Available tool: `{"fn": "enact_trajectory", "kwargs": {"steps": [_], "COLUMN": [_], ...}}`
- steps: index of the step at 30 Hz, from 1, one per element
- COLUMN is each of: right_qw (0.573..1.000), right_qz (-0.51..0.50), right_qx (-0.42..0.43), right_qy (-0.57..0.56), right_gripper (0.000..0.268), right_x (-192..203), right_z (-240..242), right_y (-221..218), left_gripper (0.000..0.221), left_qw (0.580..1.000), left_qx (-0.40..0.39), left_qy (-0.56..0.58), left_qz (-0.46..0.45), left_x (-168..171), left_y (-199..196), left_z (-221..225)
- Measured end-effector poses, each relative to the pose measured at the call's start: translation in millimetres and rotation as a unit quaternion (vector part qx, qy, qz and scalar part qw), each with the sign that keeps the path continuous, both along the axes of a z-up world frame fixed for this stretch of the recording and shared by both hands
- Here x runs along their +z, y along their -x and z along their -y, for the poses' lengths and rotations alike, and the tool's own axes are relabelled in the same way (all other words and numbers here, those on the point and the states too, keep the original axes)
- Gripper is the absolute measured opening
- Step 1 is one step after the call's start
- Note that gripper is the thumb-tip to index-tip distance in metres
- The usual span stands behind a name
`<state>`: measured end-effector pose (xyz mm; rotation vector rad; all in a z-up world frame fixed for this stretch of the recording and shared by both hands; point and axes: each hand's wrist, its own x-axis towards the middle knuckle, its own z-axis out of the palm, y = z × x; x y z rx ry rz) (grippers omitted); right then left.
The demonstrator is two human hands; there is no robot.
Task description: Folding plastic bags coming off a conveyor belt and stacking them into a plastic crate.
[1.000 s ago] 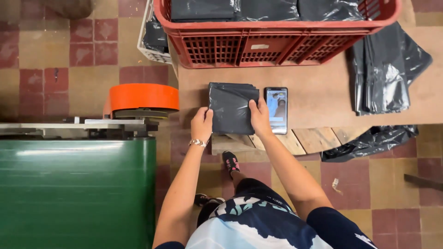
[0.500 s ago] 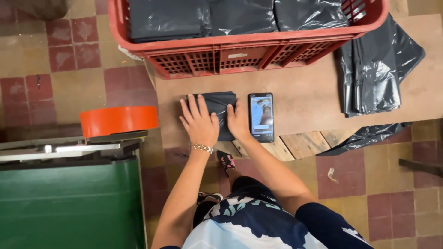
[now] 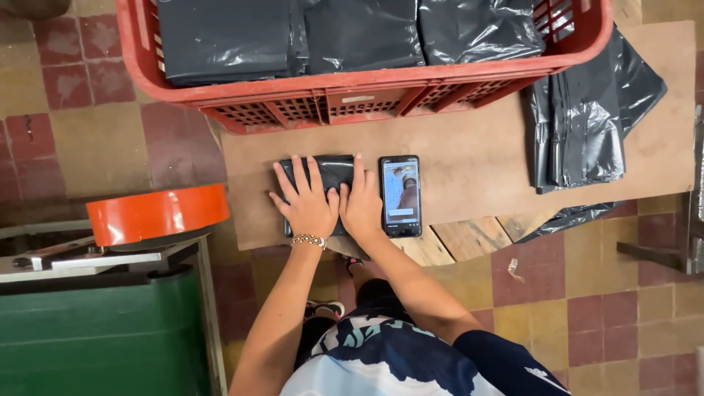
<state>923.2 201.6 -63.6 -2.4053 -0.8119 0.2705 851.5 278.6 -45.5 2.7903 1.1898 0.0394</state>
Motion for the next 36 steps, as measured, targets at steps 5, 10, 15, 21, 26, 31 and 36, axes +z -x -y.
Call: {"fn": "enact_trajectory", "kwargs": {"steps": [5, 10, 15, 21, 26, 31, 36], "right_qw": [0.999, 0.998, 0.999, 0.992, 0.988, 0.939, 0.843], "right_qz": [-0.029, -0.041, -0.017, 0.054, 0.091, -0.002, -0.069], "right_qx": [0.009, 0.008, 0.009, 0.027, 0.121, 0.343, 0.534], "right_qy": [0.028, 0.047, 0.046, 0.107, -0.003, -0.024, 0.002], "right_gripper": [0.066, 0.065, 0.063, 0.086, 0.071, 0.039, 0.030], "right_x": [-4.1, -12.4, -2.6, 47.6, 62.9, 67.7, 74.7], "right_z": [-0.9, -3.1, -3.8, 16.2, 48.5, 90.6, 112.9], "right_y": [-5.6, -6.2, -6.1, -3.9, 51.0, 139.2, 242.9], "left_gripper": [0.083, 0.083, 0.080, 0.080, 0.066, 0.054, 0.033], "left_qw": [1.000, 1.000, 0.997, 0.981, 0.945, 0.913, 0.879], "left_qx": [0.000, 0.001, 0.002, 0.008, 0.048, 0.111, 0.215], "left_qy": [0.002, 0.008, 0.038, 0.109, 0.166, 0.268, 0.229], "left_qz": [0.011, 0.030, 0.064, 0.162, 0.278, 0.287, 0.358], "left_x": [-5.4, -9.1, -11.6, 0.6, 57.1, 71.3, 52.1], "left_y": [-2.5, -1.7, 2.4, 46.2, 146.1, 272.8, 401.3], "left_z": [-2.4, -3.9, -4.5, -9.0, 40.1, 119.5, 188.0]}}
